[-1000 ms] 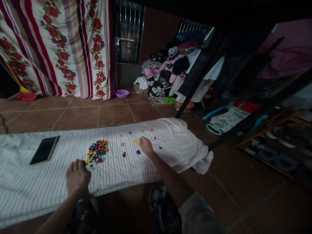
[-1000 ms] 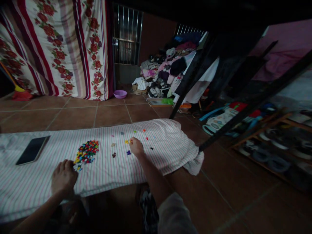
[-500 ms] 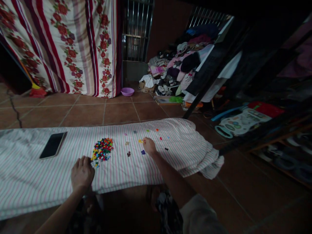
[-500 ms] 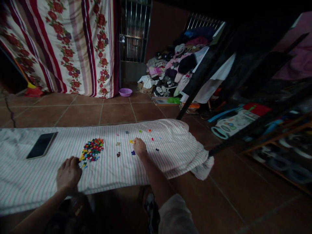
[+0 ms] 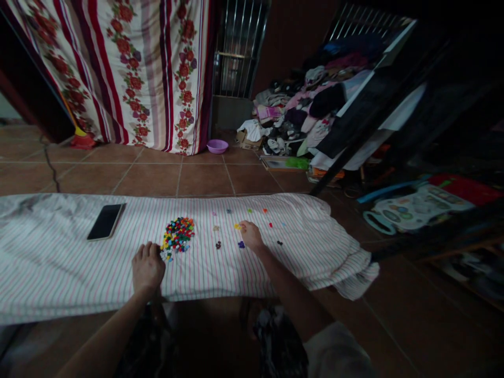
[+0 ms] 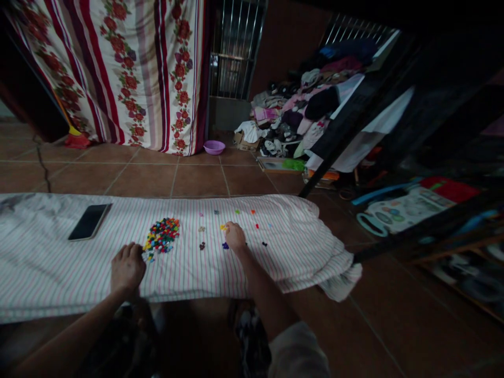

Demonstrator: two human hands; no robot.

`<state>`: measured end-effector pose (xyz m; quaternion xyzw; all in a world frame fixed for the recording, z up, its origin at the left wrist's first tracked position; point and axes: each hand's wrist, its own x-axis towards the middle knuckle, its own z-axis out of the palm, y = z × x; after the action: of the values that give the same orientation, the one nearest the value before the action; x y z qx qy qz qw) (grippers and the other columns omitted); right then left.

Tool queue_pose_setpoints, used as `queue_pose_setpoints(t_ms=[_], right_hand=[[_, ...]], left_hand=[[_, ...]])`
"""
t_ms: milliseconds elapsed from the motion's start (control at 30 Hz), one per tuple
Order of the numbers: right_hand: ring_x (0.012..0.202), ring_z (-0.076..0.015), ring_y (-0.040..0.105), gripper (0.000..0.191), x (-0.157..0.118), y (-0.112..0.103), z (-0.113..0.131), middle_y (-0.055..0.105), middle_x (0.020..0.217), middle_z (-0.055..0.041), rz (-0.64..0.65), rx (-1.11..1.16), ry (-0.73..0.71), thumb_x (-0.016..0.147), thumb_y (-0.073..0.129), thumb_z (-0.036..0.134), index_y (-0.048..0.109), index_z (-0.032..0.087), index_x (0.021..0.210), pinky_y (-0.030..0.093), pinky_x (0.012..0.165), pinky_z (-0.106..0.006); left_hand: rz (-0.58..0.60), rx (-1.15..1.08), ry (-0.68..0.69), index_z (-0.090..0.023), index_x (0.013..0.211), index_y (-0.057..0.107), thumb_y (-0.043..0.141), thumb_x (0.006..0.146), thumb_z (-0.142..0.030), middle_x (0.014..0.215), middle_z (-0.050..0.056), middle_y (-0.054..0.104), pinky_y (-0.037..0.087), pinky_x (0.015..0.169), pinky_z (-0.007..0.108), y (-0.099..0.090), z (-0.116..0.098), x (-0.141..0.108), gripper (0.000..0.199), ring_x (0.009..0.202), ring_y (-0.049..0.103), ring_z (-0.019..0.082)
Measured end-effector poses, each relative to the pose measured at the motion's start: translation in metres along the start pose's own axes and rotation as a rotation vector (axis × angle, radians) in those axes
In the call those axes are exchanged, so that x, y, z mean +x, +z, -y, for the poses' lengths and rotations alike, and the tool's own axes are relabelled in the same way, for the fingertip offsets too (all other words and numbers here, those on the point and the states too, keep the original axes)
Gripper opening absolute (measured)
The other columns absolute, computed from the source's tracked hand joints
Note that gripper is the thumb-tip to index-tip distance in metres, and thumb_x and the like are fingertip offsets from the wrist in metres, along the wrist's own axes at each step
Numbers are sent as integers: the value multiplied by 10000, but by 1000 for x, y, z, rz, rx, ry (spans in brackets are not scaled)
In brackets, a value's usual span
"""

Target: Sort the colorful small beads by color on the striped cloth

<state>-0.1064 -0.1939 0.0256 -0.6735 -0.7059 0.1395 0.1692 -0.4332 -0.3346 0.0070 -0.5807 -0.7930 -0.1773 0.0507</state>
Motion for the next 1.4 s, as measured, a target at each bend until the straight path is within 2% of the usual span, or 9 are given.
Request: queue_pose_setpoints(t_ms=[100,233,367,533,733,867,1100,1400], right_hand=[[989,-194,635,308,-1,-5,8,698,1076,-125,-23,-9,-18,926,453,101,699,148,1106,435,866,-262],[994,-179,622,287,-3,-3,28,695,1075,-95,-15,59,-155,935,466,120,709,181,1075,429,895,-262],[985,-166,624,263,-6,11,56,701,1034,-59,59,138,-304,921,497,123,725,206,1023,438,906,-264],[1003,-163,634,259,-10,32,92,709,1064,-57,163,176,-395,920,520,140,733,224,1041,447,904,-254],[1034,-179,640,274,-13,49,124,705,1105,-70,241,77,-385,942,502,178,725,232,1091,445,907,-267],[1010,-183,648,306,-14,58,137,698,1091,-84,260,12,-338,930,483,141,720,226,1103,457,864,-266],[994,-203,641,279,-16,67,143,672,1071,-92,224,-9,-253,914,509,144,702,232,1095,462,821,-283],[1043,-183,618,215,-21,65,144,674,1088,-77,226,16,-253,940,506,158,681,221,1048,449,861,-270]], left_hand=[[-7,-4,-16,-127,1110,626,385,902,-152,1304,164,605,397,1029,503,2,0,0,319,1303,467,343],[-13,-10,-18,-134,1088,628,394,894,-145,1298,160,603,395,1038,497,4,1,0,304,1316,456,337],[-28,-11,8,-127,1104,626,408,884,-148,1305,173,592,400,1038,502,7,4,0,310,1314,447,340],[-68,-27,33,-127,1124,629,451,853,-144,1279,179,599,392,1050,502,12,7,-1,325,1290,456,334],[-92,-29,19,-138,1129,624,460,849,-155,1288,164,597,395,1032,487,15,7,-1,324,1285,463,324],[-85,-39,28,-112,1126,620,433,872,-158,1296,179,593,393,1040,488,16,8,-1,319,1296,449,332],[-81,-44,22,-147,1118,627,458,855,-139,1288,155,597,375,1056,492,15,8,-2,312,1299,447,322],[-58,-19,15,-105,1118,614,399,894,-160,1305,168,592,372,1070,478,14,7,-1,316,1305,446,339]])
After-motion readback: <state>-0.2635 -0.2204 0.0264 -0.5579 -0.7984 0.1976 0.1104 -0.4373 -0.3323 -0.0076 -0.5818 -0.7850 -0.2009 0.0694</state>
